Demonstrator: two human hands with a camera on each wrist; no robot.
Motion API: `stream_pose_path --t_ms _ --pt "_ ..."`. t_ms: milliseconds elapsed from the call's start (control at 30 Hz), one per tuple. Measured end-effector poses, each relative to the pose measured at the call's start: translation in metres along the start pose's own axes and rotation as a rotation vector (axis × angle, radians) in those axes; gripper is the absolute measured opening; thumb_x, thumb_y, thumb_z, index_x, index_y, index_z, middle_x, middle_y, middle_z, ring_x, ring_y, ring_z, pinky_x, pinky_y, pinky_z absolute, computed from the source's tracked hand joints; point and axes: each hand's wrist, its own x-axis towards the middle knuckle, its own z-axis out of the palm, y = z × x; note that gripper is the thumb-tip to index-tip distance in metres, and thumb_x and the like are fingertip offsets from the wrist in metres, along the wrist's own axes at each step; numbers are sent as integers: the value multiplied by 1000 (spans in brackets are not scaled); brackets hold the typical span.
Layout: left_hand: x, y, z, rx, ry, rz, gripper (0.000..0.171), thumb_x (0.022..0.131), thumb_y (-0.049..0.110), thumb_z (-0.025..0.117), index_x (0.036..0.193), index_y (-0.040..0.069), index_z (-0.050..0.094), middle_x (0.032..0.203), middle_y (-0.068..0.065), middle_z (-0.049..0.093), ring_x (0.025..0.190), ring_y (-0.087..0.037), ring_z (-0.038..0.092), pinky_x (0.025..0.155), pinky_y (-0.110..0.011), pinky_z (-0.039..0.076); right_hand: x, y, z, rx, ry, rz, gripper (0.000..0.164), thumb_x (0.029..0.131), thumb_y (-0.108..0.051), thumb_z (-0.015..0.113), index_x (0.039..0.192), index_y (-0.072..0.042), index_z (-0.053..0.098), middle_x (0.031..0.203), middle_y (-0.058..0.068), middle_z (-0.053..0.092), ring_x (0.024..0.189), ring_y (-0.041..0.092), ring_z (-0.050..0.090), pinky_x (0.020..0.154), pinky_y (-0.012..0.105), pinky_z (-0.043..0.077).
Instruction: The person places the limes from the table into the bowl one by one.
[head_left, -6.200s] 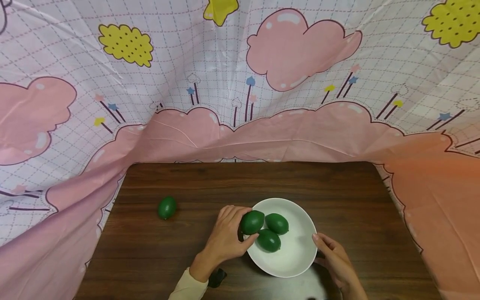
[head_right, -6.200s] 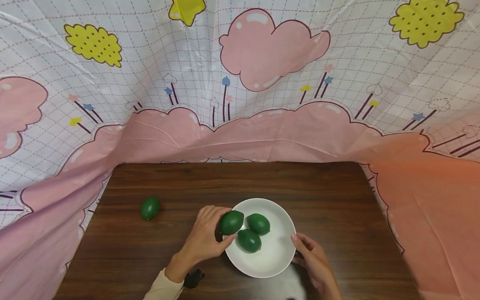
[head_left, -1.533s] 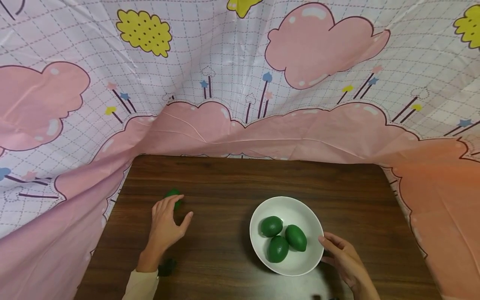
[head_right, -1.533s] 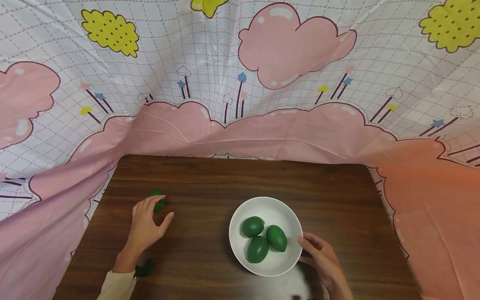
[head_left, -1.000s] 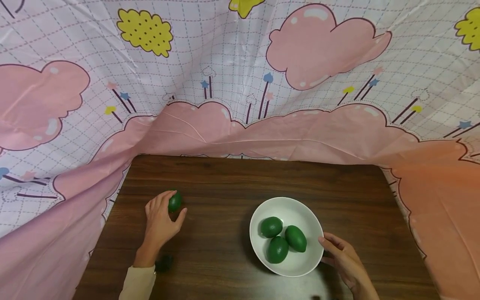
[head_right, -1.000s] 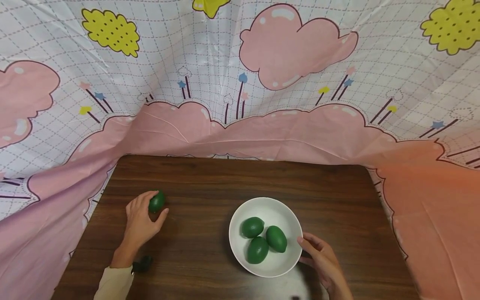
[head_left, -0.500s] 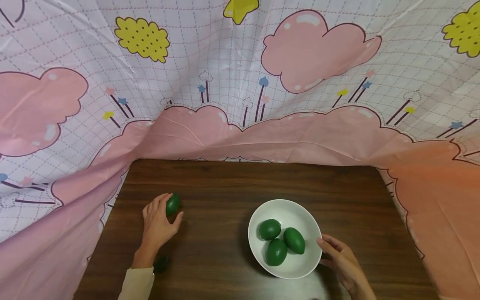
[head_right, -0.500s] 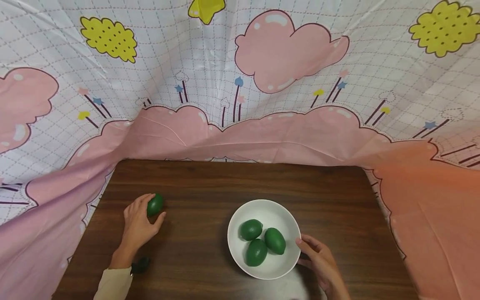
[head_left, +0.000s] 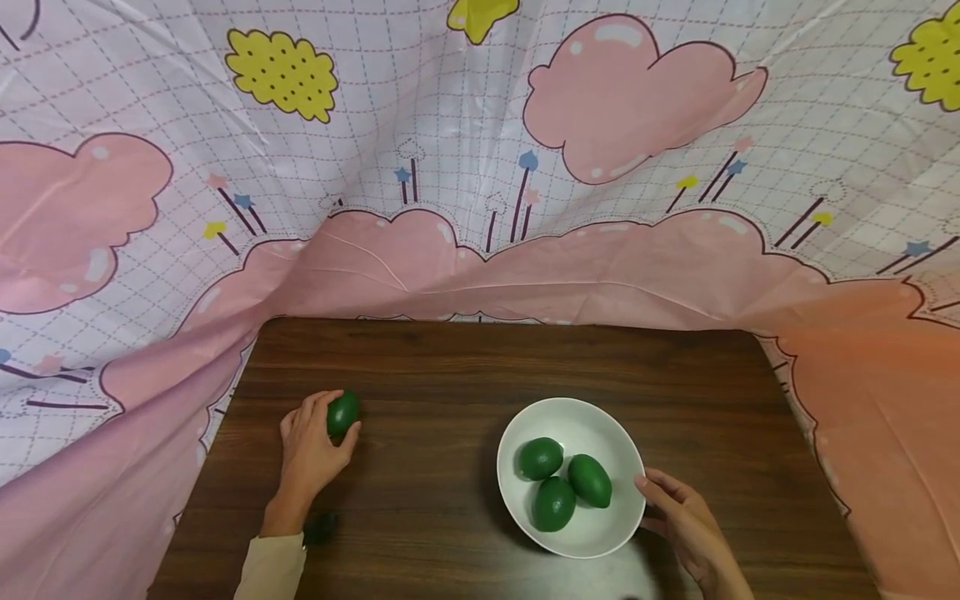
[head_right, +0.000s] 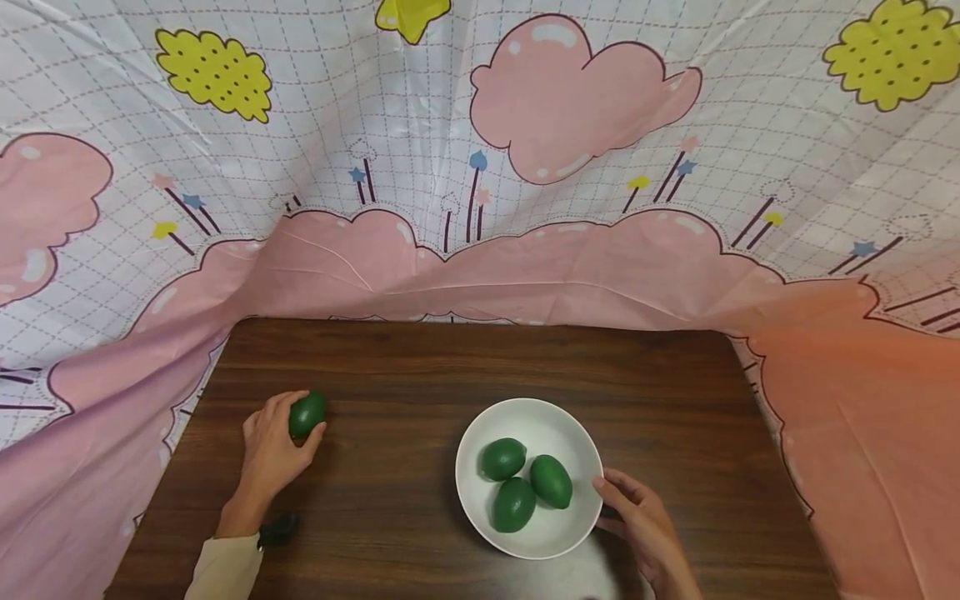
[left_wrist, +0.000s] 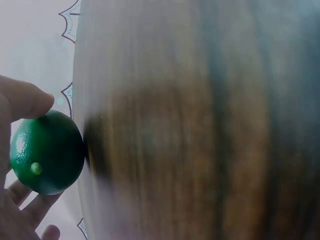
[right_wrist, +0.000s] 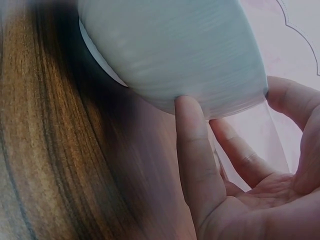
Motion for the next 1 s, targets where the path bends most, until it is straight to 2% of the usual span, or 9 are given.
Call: stream_pose_path --t_ms 400,733,1000 --pt "-2 -4 -3 23 -37 -53 67 91 29 81 147 4 54 137 -24 60 119 -44 58 106 -62 31 1 1 0 2 9 8 23 106 -27 65 123 -14 73 104 -13 74 98 9 69 86 37 65" --pt "-6 -6 -4 28 -50 -98 69 91 29 80 149 6 51 134 -25 62 117 -44 61 98 -60 34 0 1 1 1 17 19 17 106 -28 65 119 -21 74 103 -13 73 98 9 67 85 35 64" --pt "-7 -5 -6 9 -41 -113 70 90 29 82 148 1 51 133 -28 63 116 -46 61 99 -61 35 2 2 1 -13 24 51 27 105 -31 66 127 -15 71 105 -13 72 99 10 66 86 36 64"
